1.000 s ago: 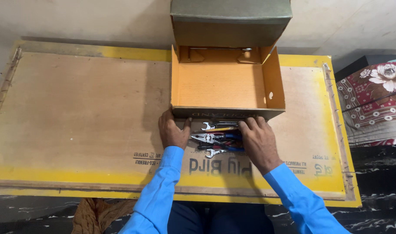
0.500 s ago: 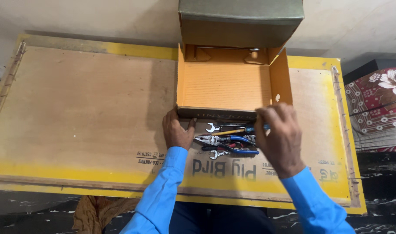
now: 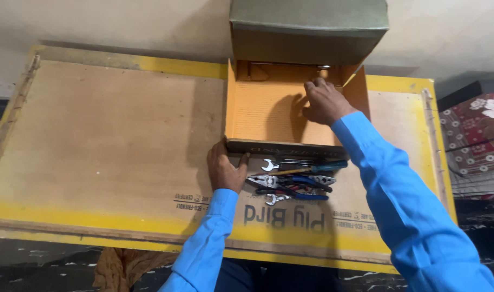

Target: The person empties a cardboard box containing various hand tools onto a yellow table, then picks up each item, briefly handles it, and places it back into the box. The items include wrenches, pliers, a hammer, and a screwdriver. The person arranges the tools inside the box as they return them.

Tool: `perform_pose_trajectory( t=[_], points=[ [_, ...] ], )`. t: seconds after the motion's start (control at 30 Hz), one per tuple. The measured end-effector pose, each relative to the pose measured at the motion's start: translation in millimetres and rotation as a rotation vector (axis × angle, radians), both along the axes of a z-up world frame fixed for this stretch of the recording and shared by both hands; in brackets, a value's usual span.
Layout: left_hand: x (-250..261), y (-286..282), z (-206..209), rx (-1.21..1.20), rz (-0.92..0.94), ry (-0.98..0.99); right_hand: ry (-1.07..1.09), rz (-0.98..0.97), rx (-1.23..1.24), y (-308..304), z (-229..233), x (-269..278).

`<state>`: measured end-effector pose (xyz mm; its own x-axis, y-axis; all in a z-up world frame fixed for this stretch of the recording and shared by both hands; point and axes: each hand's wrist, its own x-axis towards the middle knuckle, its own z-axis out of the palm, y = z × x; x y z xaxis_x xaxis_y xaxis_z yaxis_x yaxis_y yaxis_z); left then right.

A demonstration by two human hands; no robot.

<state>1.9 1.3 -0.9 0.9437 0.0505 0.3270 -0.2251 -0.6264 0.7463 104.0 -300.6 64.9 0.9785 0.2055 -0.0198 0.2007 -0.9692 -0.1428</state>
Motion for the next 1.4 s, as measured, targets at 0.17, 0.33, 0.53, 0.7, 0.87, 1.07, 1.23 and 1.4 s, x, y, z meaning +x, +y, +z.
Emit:
perform_pose_trajectory(
  t=[0.17, 0.33, 0.53, 0.7, 0.87, 1.07, 1.23, 1.4],
  points=[
    [0.5, -0.1, -4.6, 0.007, 0.005, -0.025, -0.004, -0.074, -0.092, -4.2, -39.7, 46.6],
    [1.4, -0.5, -4.4, -0.014, 0.013, -0.004, -0.024, -0.123, -0.227, -10.9, -75.8, 84.0],
    [-0.4, -0.8, -0.2, -0.007, 0.025, 0.026, 0.084, -0.163, -0.173, -30.1, -122.3, 118.2],
    [1.0, -1.7, 1.0, -0.020, 0.024, 0.052, -0.091, -0.142, -0.246, -28.0, -133.9, 124.4],
    [1.5, -1.2, 1.7, -0.013, 0.021, 0.048, -0.001, -0.244, -0.335, -6.3, -105.6, 108.6],
    [0.4, -0.8, -0.8, -0.028, 0.014, 0.017, -0.116, -0.083, -0.132, 14.1, -69.7, 74.0],
    [1.4, 0.3, -6.9, -0.005, 0.015, -0.018, 0.008, -0.158, 0.059, 27.9, -20.5, 26.7],
    [0.2, 0.7, -7.2, -0.008, 0.006, -0.054, -0.045, -0.118, 0.145, 36.7, 43.8, -47.1]
  ],
)
